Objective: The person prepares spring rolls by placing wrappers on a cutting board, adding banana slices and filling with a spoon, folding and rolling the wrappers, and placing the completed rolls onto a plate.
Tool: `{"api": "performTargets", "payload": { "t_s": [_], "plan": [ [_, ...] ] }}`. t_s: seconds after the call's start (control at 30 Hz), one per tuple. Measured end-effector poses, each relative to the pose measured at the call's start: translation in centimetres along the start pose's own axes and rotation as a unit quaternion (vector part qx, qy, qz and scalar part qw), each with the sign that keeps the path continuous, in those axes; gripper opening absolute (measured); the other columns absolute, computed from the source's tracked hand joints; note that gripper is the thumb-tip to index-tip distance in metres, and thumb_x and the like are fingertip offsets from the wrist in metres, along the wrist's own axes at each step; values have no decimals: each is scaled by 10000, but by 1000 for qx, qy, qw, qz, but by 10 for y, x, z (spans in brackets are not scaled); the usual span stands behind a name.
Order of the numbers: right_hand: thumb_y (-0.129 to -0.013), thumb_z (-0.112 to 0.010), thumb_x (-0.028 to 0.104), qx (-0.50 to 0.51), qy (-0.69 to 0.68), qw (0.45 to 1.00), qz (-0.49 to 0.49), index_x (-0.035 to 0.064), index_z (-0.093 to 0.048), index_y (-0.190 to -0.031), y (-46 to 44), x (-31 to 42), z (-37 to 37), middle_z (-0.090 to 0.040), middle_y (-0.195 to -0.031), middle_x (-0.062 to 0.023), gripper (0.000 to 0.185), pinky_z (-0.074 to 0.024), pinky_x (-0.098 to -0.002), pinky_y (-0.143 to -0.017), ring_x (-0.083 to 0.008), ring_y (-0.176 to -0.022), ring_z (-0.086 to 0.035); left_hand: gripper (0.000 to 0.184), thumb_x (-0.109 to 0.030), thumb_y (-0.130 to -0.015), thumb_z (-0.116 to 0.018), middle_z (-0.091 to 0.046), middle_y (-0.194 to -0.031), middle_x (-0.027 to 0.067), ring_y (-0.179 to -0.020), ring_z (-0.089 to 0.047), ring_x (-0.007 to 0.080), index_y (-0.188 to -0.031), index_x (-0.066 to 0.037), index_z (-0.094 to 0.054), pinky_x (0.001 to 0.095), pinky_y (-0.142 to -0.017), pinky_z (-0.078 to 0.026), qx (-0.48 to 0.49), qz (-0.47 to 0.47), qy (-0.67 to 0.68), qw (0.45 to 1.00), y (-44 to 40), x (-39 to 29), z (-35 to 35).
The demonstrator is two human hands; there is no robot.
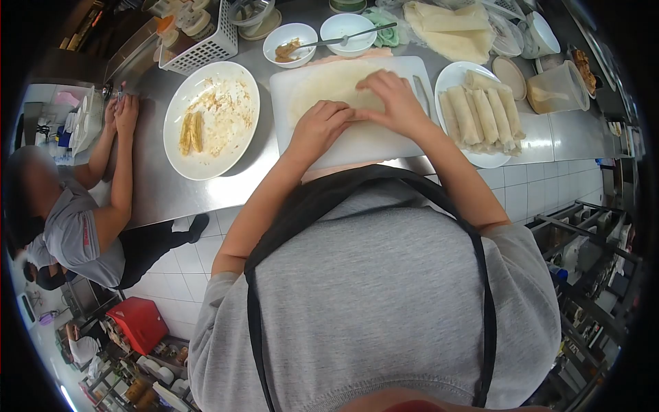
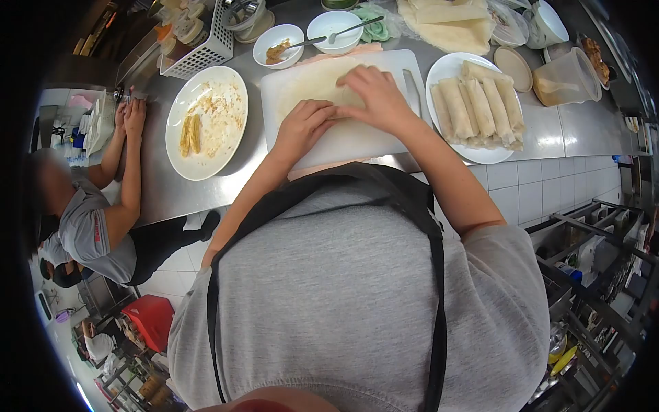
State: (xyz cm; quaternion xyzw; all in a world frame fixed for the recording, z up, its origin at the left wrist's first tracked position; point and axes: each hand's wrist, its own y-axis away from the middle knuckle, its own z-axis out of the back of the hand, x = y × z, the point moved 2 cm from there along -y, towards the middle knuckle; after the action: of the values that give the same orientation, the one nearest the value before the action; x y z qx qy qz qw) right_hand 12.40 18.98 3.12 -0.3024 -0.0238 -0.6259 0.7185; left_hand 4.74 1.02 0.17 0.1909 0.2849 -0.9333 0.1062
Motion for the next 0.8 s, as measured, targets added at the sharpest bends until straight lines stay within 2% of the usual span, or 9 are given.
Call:
{"api": "performTargets", "payload": {
  "t_s": [0.13, 0.2, 0.3, 0.43, 0.53, 0.6, 0.63, 0.7, 0.8],
  "plan": [
    [-741, -728, 213, 91, -15, 996, 13, 138, -567, -1085, 19, -2, -11, -569, -1017, -48, 387, -415, -401, -846, -248, -980, -571, 279, -123, -776, -703, -631, -1017, 68, -918, -591, 254, -1044, -80, -635, 344, -775, -495, -6, 27, 9, 1000, 0, 4, 0],
    [-771, -702, 187, 71, -88, 992, -51, 111, -580, -1053, 21, -11, -16, -579, -974, -63, 316, -434, -389, -835, -251, -968, -574, 243, -126, -794, -697, -644, -990, 83, -919, -600, 244, -1023, -61, -645, 328, -772, -495, 43, 156, 92, 983, 0, 13, 0],
    [-798, -683, 186, 98, -176, 972, -124, 88, -628, -994, 16, -17, -15, -583, -928, -76, 226, -455, -382, -812, -245, -957, -576, 201, -136, -810, -689, -640, -931, 91, -909, -591, 248, -989, -50, -656, 330, -784, -477, 59, 224, 163, 959, -8, 19, 2],
    [-823, -666, 203, 64, -180, 972, -134, 89, -677, -961, 8, -30, -22, -586, -917, -74, 179, -468, -389, -790, -240, -957, -575, 176, -145, -814, -688, -627, -912, 80, -900, -574, 256, -963, -56, -666, 357, -795, -453, 54, 187, 89, 977, -20, 32, 3],
    [-831, -661, 228, 56, -110, 987, -103, 104, -700, -975, 2, -38, -26, -589, -925, -68, 194, -466, -390, -807, -252, -960, -570, 170, -115, -800, -677, -609, -921, 68, -901, -553, 275, -963, -70, -661, 374, -788, -436, 28, 166, 42, 985, -25, 34, 2],
    [-826, -666, 245, 87, -88, 983, -137, 114, -683, -1045, -2, -40, -25, -583, -959, -74, 256, -462, -386, -829, -273, -964, -559, 202, -88, -789, -647, -598, -978, 41, -932, -546, 258, -991, -102, -656, 369, -799, -420, -11, 63, 9, 998, -30, 29, 1],
    [-826, -666, 245, 86, -87, 983, -138, 114, -683, -1045, -2, -40, -21, -583, -959, -74, 256, -462, -386, -829, -273, -964, -559, 202, -88, -789, -647, -598, -978, 41, -932, -546, 258, -991, -102, -656, 369, -799, -420, -11, 62, 10, 998, -31, 27, 0],
    [-803, -682, 199, 35, -97, 989, -103, 120, -659, -1066, 3, -40, -8, -567, -995, -88, 275, -457, -387, -852, -282, -968, -551, 228, -93, -789, -618, -589, -1004, 20, -957, -538, 234, -1011, -137, -649, 370, -831, -393, 64, -4, -52, 997, -30, 20, -5],
    [-765, -698, 125, 36, -21, 992, -117, 121, -640, -1055, 22, -52, 9, -551, -1016, -96, 296, -453, -380, -869, -284, -984, -547, 251, -122, -812, -606, -581, -999, 2, -962, -533, 202, -1054, -170, -652, 380, -858, -370, 54, 7, -60, 997, -30, 18, -5]
  ]
}}
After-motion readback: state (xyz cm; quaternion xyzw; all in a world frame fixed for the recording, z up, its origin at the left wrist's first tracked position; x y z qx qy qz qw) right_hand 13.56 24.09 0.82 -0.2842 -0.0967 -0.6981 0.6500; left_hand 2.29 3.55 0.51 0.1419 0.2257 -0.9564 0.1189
